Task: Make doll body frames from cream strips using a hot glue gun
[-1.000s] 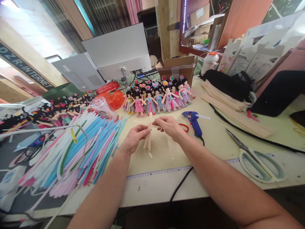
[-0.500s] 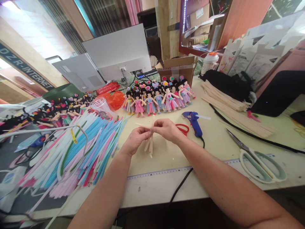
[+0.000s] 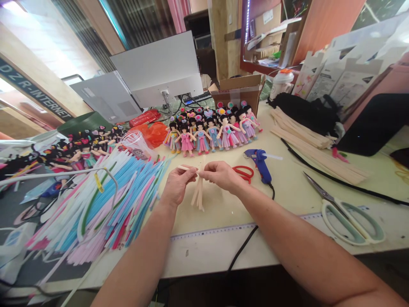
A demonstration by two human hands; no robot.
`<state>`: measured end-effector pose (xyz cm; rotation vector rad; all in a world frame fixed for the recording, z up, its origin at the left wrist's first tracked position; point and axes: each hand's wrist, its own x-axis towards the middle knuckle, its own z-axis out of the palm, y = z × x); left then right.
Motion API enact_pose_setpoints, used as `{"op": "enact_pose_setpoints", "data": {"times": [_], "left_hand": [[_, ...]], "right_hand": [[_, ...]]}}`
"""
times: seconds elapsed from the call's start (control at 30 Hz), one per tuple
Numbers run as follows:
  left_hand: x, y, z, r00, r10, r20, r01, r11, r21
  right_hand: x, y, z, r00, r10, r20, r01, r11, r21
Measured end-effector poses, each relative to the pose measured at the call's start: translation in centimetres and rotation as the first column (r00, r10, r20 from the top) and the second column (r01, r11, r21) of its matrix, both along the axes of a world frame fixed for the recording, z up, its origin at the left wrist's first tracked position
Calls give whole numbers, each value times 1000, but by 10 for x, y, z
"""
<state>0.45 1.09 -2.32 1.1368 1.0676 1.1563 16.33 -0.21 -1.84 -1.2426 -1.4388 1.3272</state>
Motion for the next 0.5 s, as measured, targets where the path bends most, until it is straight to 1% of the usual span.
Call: {"op": "enact_pose_setpoints", "data": {"times": [0.07, 0.2, 0.27, 0.4, 0.5], "left_hand": [[0, -1, 1, 1000, -17, -21, 16, 999, -31], [-1, -3, 3, 979, -180, -100, 171, 981, -97], [0, -4, 4, 968, -226, -109, 215, 971, -104], [1, -5, 6, 972, -220, -78, 213, 973, -88], [1, -5, 7, 983, -181, -32, 179, 982, -67]], "right_hand": [[1, 0, 1, 999, -33, 2, 33, 999, 3], [5, 1, 1, 994, -113, 9, 113, 993, 23], [6, 2, 0, 991, -136, -3, 136, 990, 28], [7, 4, -2, 989, -116, -95, 118, 993, 13], [9, 5, -3, 969, -104, -226, 93, 994, -59]]}}
